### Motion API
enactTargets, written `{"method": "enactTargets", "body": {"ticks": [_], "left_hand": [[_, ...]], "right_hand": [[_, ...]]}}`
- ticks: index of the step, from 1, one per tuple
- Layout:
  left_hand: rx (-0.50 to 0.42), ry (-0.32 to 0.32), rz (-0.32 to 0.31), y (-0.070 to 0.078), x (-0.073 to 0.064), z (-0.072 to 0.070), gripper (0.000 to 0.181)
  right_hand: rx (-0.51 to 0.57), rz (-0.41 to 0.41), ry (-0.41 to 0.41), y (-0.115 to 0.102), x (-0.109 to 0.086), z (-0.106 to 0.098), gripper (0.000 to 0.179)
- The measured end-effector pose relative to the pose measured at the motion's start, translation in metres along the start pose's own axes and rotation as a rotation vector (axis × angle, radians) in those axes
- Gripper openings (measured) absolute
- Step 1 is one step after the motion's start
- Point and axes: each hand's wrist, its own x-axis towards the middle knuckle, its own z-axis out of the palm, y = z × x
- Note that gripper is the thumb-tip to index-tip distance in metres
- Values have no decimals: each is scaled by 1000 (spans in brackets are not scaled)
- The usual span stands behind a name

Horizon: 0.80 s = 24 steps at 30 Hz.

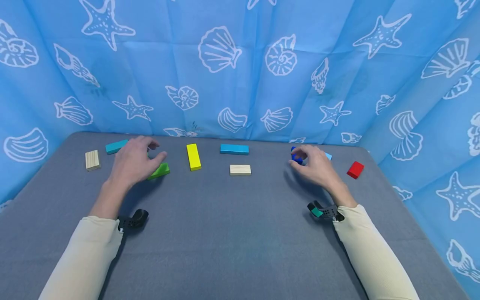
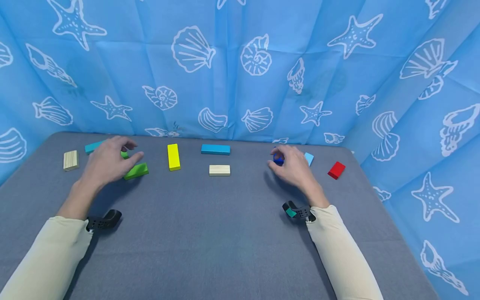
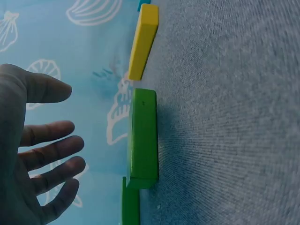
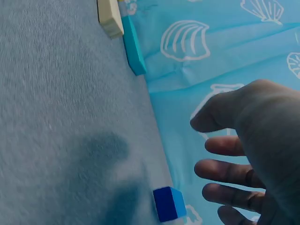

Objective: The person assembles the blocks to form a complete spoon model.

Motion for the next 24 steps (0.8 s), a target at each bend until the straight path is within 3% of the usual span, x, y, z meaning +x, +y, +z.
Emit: {"method": "enactTargets", "body": {"ticks": [10,16,24], "left_hand": [[-182,5,-44,0,-1,2,49],[-297,7,-26,-1,-1,4,52],[-364,4,-4,2,0,8,50]], "right_hand": [[252,-39,-38,-9,0,16,36],[370,-22,-76,-18,2,25,38],[510,-15,-145,-27,10,38,41]]}}
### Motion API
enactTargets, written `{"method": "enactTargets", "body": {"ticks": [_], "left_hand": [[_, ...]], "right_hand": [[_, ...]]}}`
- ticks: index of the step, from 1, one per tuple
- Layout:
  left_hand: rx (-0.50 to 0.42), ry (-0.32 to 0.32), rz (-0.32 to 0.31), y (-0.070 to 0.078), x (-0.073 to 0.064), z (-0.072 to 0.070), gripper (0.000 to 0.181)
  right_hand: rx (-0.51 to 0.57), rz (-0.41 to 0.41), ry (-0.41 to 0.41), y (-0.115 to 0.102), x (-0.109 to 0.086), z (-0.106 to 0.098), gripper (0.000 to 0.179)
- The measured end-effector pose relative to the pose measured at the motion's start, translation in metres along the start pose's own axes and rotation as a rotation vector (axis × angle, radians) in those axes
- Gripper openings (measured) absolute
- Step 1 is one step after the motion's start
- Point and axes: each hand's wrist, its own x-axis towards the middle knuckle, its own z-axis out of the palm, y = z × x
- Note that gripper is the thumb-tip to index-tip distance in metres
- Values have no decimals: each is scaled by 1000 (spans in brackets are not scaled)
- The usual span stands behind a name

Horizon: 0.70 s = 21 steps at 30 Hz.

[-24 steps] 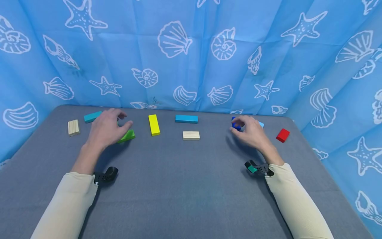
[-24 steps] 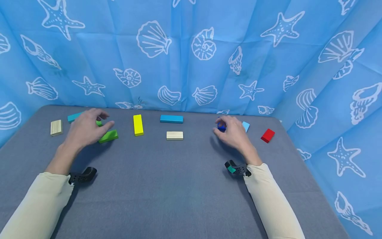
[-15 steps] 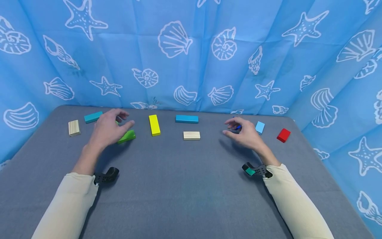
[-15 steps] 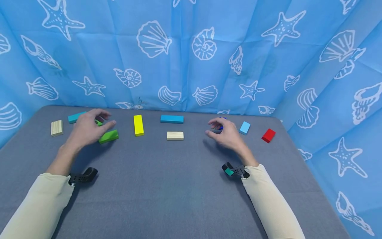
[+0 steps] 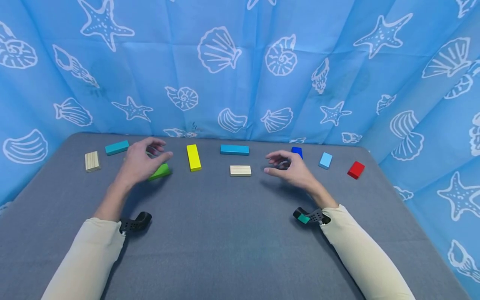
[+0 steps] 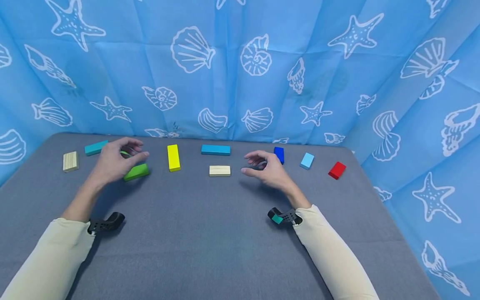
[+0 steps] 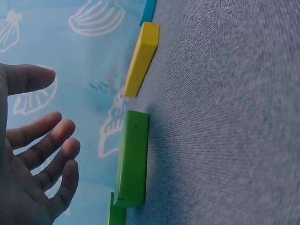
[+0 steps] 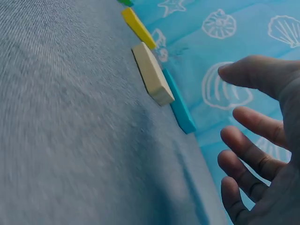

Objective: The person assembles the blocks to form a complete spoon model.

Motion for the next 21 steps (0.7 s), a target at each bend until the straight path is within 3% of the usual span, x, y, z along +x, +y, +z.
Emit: {"method": "enactTargets", "body": {"ticks": [11,21], "left_hand": [[-28,9,16,1,2,5,48],[-50,-3,21,2,3,7,47]], "right_hand": [[34,-34,-62,-3,16,25,45],[-70,-81,-46,7,24,43,49]]}}
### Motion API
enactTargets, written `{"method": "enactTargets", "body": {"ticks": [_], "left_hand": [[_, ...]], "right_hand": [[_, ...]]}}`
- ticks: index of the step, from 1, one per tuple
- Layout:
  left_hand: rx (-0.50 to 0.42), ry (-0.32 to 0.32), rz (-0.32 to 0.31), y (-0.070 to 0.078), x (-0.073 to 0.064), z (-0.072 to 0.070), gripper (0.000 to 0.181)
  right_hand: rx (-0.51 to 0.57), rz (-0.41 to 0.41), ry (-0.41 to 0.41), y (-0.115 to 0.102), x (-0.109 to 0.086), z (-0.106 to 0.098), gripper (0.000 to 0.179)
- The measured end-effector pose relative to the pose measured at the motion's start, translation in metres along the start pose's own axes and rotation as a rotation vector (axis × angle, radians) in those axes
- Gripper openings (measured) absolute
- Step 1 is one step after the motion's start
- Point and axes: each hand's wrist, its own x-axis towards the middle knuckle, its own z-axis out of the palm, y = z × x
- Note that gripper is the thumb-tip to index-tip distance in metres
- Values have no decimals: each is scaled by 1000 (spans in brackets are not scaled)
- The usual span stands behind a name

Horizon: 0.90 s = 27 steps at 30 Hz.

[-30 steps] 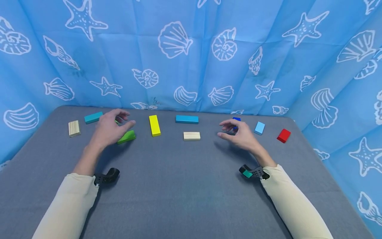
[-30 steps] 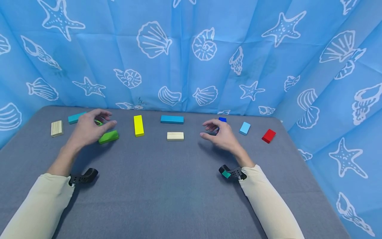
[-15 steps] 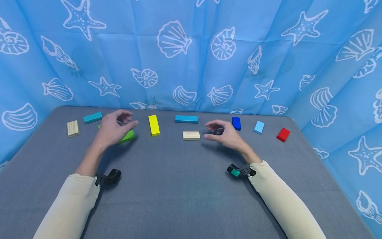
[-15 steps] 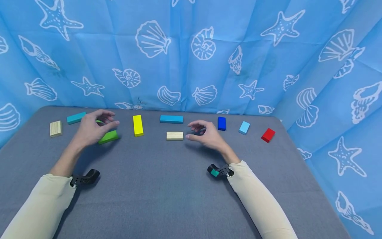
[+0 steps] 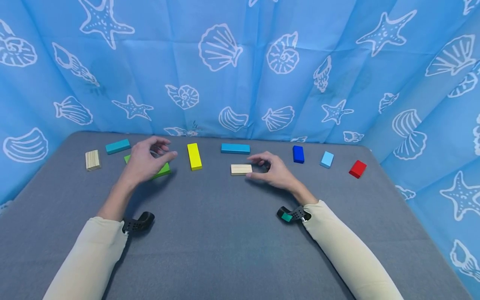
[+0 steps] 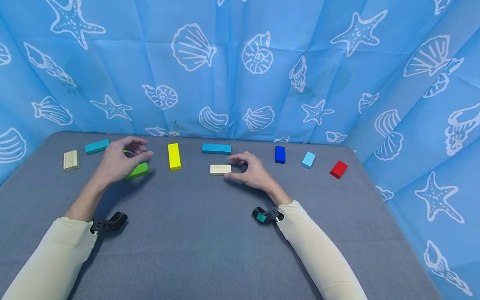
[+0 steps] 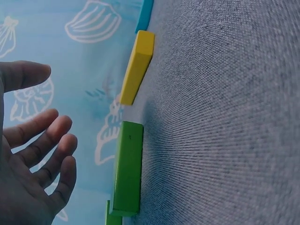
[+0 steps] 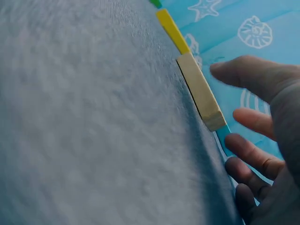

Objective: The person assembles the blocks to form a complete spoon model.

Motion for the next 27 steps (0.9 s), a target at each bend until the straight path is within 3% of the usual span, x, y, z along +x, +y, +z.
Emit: {"method": "enactTargets", "body": {"ticks": [17,27], "left_hand": [[-5,-30,-9,4,0,1,48],[-23,-46,8,8,-2,5,48]], "right_hand": [[-126,7,10,2,0,9,43],[-130,21,15,1,-1,11,37]]}}
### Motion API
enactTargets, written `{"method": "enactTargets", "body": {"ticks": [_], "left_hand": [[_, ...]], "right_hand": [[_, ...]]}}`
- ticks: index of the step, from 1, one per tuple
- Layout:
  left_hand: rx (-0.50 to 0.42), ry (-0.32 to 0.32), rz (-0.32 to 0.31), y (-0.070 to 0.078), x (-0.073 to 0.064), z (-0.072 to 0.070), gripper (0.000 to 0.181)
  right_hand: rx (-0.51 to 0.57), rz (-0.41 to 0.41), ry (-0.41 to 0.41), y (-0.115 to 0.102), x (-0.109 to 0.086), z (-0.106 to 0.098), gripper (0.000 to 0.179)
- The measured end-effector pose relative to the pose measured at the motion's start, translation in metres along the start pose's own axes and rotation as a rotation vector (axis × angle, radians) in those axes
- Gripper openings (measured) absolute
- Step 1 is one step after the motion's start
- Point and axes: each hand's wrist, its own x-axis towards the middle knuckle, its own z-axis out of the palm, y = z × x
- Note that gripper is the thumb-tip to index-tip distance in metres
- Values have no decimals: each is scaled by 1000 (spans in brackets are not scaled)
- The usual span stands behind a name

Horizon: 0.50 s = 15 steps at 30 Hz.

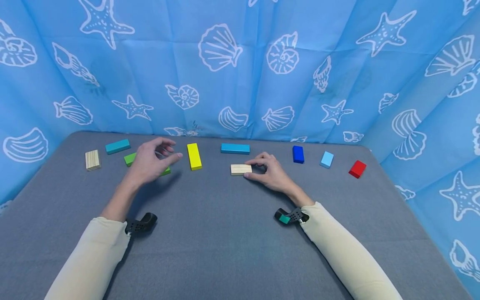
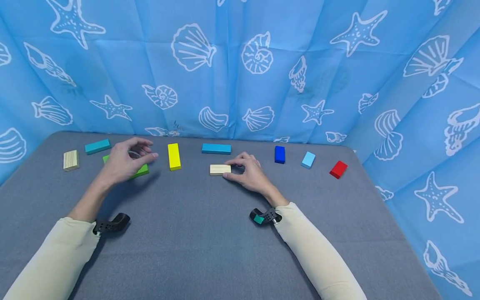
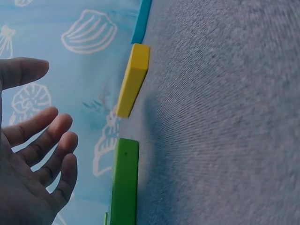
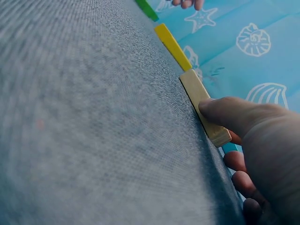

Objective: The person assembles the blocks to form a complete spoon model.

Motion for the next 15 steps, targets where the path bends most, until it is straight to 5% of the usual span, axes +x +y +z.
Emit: {"method": "enactTargets", "body": {"ticks": [15], "left_hand": [[36,-69,-8,0,5,20,63]], "right_hand": [[-6,-7,9,2,1,1,35]]}}
